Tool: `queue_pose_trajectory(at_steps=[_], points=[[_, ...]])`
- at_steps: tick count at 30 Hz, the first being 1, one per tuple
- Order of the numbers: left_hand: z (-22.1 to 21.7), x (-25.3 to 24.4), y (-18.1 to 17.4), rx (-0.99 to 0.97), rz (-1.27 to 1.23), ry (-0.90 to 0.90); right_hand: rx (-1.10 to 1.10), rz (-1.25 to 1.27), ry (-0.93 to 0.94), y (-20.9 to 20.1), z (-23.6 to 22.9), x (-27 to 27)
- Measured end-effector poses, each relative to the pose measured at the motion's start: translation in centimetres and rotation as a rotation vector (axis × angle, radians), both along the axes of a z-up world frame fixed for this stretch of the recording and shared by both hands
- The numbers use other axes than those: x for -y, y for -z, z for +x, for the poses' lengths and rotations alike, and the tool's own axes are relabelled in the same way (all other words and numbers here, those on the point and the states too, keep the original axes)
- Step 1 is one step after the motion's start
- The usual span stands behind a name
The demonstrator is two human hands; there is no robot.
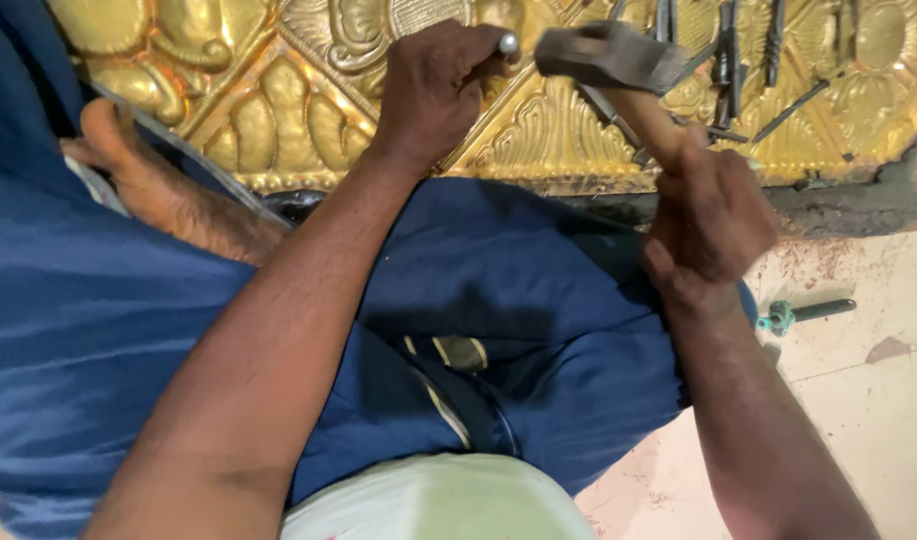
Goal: The person sits on the floor and uses a hammer and various chisels to carve intricate floral patterns into a large, gold-colored metal panel. They repeatedly select different chisels from a pile on the panel and strike them to refine the design.
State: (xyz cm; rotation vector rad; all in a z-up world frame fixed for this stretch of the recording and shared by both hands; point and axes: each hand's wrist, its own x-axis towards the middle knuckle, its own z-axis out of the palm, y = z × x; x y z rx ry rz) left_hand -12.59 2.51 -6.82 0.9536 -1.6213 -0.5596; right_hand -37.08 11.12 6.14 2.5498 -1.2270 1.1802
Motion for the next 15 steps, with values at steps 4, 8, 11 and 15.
queue_pose_trajectory(at_steps=[4, 8, 11, 15], points=[[0.04, 0.24, 0.24, -0.009, -0.001, 0.004, -0.304, 0.165, 0.111, -0.37, 0.07, -0.04], [0.25, 0.09, 0.69, -0.062, -0.086, 0.055, -0.058, 0.176, -0.019, -0.45, -0.03, 0.0], [0.13, 0.15, 0.36, -0.037, 0.04, 0.024, -0.096, 0.187, 0.011, -0.55, -0.15, 0.08], [0.45, -0.51, 0.44, -0.006, 0.014, 0.007, -0.215, 0.183, 0.073, -0.17, 0.2, -0.2]])
